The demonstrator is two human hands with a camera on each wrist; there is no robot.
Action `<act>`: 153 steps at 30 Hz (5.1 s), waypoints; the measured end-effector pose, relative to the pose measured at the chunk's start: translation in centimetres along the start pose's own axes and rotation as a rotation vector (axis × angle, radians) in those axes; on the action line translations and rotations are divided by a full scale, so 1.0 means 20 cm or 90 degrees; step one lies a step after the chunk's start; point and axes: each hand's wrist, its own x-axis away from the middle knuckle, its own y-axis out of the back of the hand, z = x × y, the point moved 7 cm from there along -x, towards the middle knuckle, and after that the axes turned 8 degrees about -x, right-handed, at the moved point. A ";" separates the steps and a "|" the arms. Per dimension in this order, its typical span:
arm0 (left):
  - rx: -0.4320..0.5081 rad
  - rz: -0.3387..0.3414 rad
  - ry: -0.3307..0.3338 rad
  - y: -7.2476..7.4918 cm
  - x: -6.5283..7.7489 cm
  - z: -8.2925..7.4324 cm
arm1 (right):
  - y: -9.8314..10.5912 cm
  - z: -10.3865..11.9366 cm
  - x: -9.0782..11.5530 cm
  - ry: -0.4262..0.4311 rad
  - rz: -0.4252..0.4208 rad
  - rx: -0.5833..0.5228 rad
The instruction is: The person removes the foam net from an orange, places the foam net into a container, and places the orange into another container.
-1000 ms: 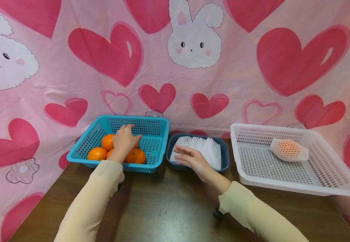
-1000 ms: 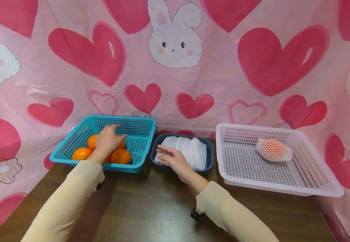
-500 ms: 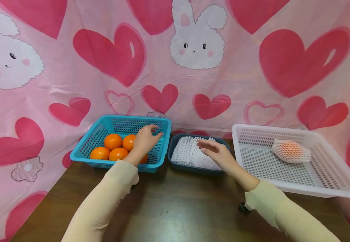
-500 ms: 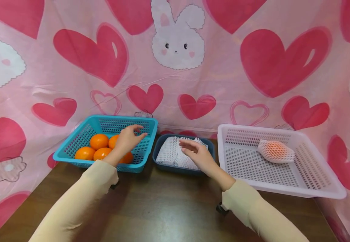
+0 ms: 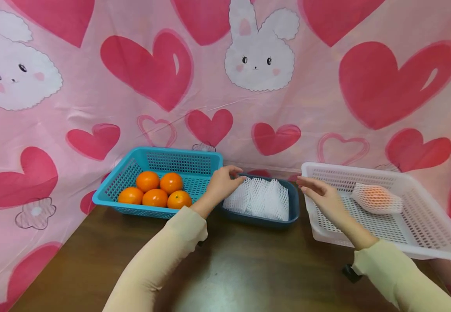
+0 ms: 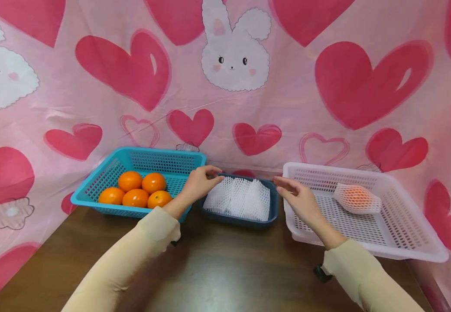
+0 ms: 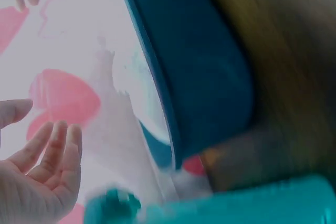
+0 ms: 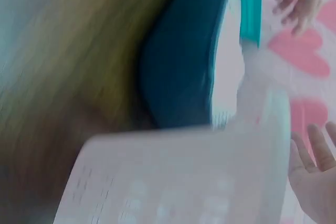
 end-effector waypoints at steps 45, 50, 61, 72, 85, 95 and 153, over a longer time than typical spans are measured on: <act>0.468 0.225 0.089 -0.81 0.14 -0.50 | 0.96 -0.48 0.18 -0.103 -0.179 0.383; 0.474 0.214 0.084 -0.83 0.15 -0.51 | 0.95 -0.52 0.18 -0.091 -0.125 0.420; 0.349 0.189 0.055 -0.83 0.14 -0.52 | 0.95 -0.55 0.20 -0.143 -0.071 0.457; 0.369 0.199 0.070 -0.82 0.14 -0.51 | 0.96 -0.56 0.20 -0.185 -0.054 0.517; 0.420 0.208 0.102 -0.84 0.14 -0.51 | 0.89 -0.61 0.16 -0.175 0.027 0.491; 0.512 0.230 0.165 -0.87 0.17 -0.52 | 0.91 -0.61 0.18 -0.179 0.020 0.510; 0.440 0.308 0.126 -0.69 0.23 -0.37 | 0.42 0.07 0.19 0.092 0.031 0.506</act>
